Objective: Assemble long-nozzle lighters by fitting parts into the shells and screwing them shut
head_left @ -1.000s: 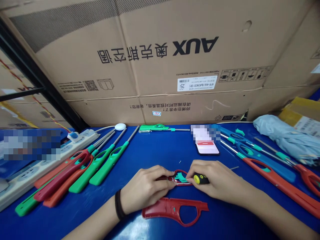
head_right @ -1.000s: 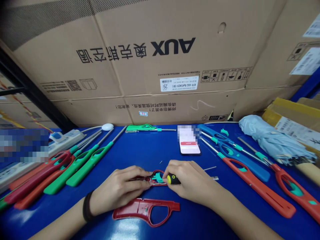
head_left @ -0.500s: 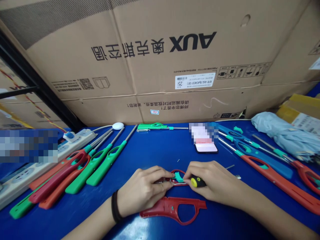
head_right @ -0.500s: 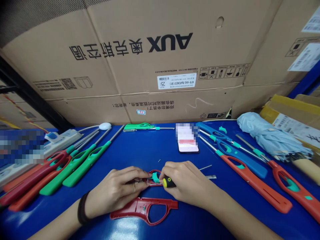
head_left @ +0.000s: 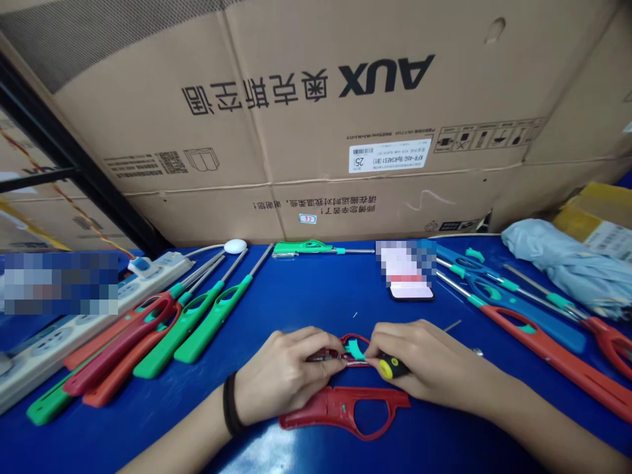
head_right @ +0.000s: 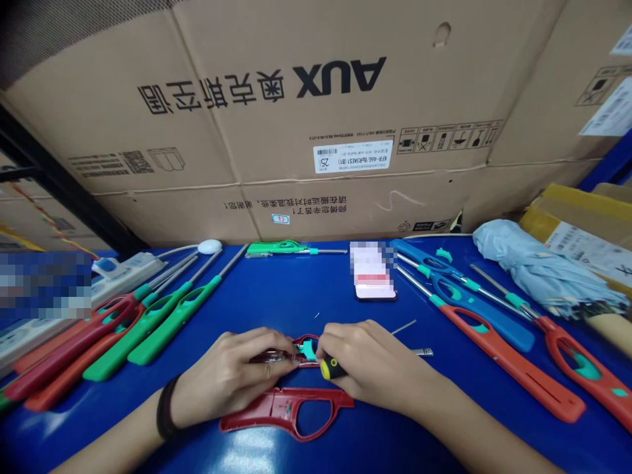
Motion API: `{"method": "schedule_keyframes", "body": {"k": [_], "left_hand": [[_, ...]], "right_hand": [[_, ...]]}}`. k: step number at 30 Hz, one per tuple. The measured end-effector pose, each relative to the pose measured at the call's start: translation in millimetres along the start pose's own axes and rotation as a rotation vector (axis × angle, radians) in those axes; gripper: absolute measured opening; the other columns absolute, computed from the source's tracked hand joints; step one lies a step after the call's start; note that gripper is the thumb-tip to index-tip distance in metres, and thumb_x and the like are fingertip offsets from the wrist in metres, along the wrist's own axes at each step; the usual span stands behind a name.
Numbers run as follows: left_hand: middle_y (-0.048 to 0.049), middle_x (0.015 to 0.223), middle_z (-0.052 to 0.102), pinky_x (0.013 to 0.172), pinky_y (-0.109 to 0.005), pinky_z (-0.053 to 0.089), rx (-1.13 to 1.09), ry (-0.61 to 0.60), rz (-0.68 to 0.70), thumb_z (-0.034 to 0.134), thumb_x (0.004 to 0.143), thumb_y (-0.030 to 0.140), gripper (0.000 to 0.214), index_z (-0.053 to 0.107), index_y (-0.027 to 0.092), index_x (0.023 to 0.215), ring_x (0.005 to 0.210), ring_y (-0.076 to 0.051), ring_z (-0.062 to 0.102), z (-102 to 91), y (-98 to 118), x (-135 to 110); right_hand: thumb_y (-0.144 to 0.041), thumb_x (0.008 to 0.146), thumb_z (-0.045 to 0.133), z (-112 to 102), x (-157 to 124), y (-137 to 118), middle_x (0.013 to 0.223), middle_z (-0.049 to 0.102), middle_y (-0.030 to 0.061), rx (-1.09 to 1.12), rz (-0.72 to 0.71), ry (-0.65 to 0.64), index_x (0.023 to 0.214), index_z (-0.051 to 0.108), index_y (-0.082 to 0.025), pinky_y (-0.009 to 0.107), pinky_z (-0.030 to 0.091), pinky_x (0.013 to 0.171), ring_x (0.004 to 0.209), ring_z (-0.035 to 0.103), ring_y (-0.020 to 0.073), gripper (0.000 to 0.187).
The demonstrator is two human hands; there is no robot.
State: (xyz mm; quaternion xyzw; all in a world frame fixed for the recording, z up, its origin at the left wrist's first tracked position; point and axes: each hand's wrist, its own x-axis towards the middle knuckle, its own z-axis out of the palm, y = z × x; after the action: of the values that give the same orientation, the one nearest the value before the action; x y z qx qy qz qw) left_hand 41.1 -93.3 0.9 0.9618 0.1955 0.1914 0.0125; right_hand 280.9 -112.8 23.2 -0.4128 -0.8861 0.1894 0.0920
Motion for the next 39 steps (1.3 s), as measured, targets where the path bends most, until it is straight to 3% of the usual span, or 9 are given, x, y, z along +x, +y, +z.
{"method": "schedule_keyframes", "body": {"k": [14,28,39], "left_hand": [[-0.0035,0.101,0.063,0.06,-0.021,0.052,-0.046,0.021,-0.036,0.052,0.092,0.018,0.023,0.065,0.025,0.109,0.078,-0.014,0.064,3.9,-0.2,-2.2],[-0.0032,0.097,0.062,0.056,-0.022,0.051,-0.004,0.011,-0.012,0.051,0.092,0.019,0.022,0.065,0.024,0.108,0.072,-0.013,0.062,2.3,0.1,-1.5],[-0.0018,0.111,0.068,0.071,-0.025,0.058,-0.01,0.041,0.041,0.053,0.092,0.018,0.023,0.064,0.02,0.112,0.089,-0.016,0.064,5.2,-1.7,-1.9]], "right_hand": [[-0.007,0.077,0.058,5.6,-0.2,2.0,0.081,0.068,-0.0013,0.081,0.007,0.088,0.086,0.066,-0.019,0.021,0.039,0.058,0.067,0.061,0.0119,0.017],[-0.003,0.074,0.06,4.1,0.9,-3.3,0.083,0.065,-0.002,0.037,0.041,0.022,0.09,0.065,-0.019,0.023,0.039,0.06,0.07,0.061,0.0135,0.023],[-0.008,0.078,0.062,5.1,0.7,-3.6,0.087,0.064,0.0,-0.029,-0.007,0.011,0.097,0.066,-0.019,0.025,0.043,0.062,0.075,0.063,0.0154,0.022]]}}
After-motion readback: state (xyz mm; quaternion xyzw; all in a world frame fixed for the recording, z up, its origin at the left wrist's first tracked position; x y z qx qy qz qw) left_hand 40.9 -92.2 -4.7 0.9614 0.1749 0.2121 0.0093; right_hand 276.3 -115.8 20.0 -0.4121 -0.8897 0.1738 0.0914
